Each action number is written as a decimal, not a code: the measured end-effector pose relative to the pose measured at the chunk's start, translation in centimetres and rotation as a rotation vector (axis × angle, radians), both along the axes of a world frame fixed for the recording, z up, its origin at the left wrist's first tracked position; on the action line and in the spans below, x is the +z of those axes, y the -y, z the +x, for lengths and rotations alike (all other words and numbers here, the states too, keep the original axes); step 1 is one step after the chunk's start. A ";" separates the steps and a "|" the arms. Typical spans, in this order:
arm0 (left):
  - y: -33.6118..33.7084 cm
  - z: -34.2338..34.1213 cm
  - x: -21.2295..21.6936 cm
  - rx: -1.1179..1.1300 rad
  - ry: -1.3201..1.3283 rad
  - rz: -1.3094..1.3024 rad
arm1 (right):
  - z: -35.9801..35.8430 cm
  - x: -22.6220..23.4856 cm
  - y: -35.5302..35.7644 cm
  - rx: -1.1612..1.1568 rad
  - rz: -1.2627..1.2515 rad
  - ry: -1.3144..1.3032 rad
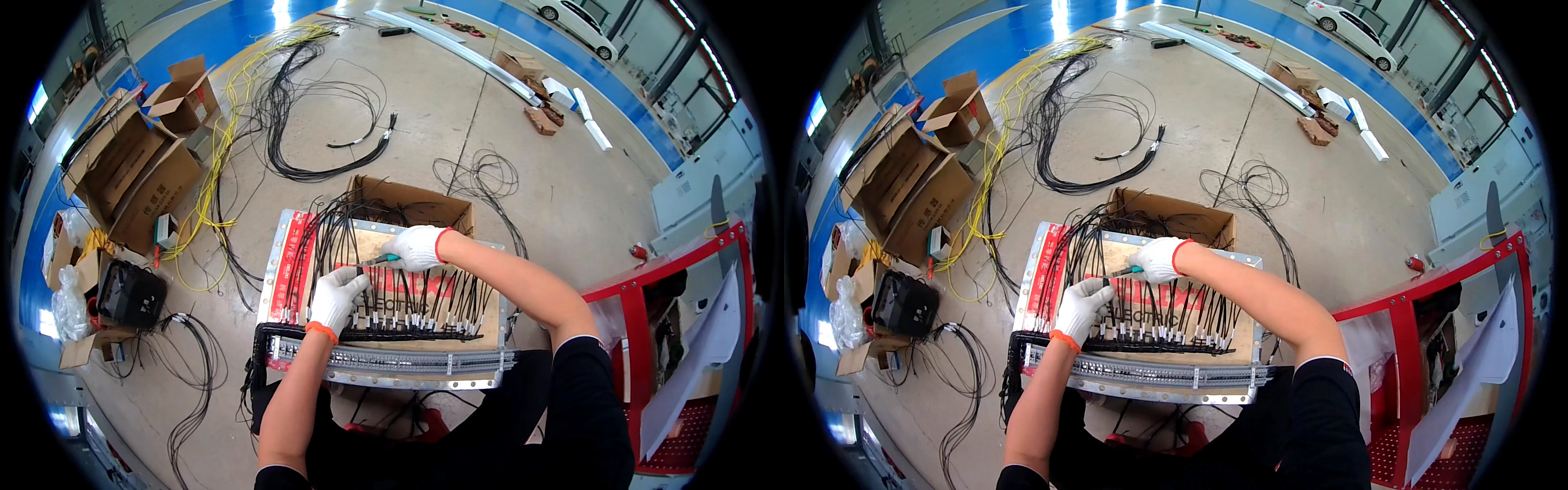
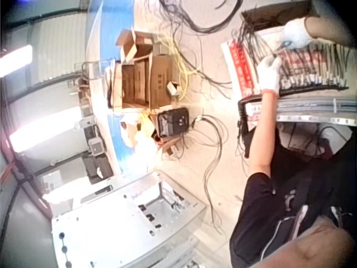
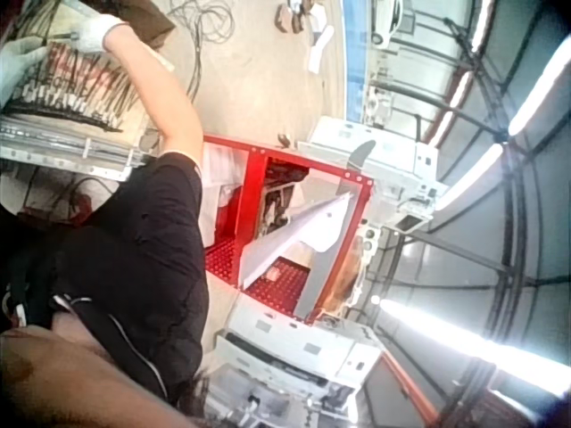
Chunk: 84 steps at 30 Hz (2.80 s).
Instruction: The person sits on the floor and uses wire strippers to strip the insulation off multiple black wires. They repeatedly pick up wires, strip them, and place the stripped ends into a cardboard box.
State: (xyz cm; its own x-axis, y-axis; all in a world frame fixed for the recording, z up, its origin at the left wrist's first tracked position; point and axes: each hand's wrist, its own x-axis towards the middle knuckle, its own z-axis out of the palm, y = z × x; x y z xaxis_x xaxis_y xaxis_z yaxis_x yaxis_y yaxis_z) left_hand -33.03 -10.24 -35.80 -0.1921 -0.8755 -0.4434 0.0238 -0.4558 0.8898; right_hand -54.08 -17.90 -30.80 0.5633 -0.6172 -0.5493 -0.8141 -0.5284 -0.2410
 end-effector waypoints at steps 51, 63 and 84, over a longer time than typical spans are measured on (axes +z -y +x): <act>-0.5 2.9 -1.3 -0.381 0.852 -0.353 | 2.6 -3.3 -18.8 -0.524 -0.413 0.197; -0.4 1.2 -1.1 -0.235 0.237 -0.080 | 1.2 -1.7 -19.0 -0.574 -0.325 0.222; 0.1 0.3 -1.9 -0.071 0.146 -0.137 | 1.3 -2.0 -18.8 -0.532 -0.296 0.179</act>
State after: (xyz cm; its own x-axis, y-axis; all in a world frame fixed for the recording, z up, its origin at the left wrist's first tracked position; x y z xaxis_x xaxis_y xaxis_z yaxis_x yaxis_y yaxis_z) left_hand -32.72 -10.36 -37.67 -0.1980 -0.9161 -0.3486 -0.1383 -0.3260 0.9352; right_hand -52.82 0.90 -32.84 0.2049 -0.9494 -0.2380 -0.9444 -0.1278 -0.3030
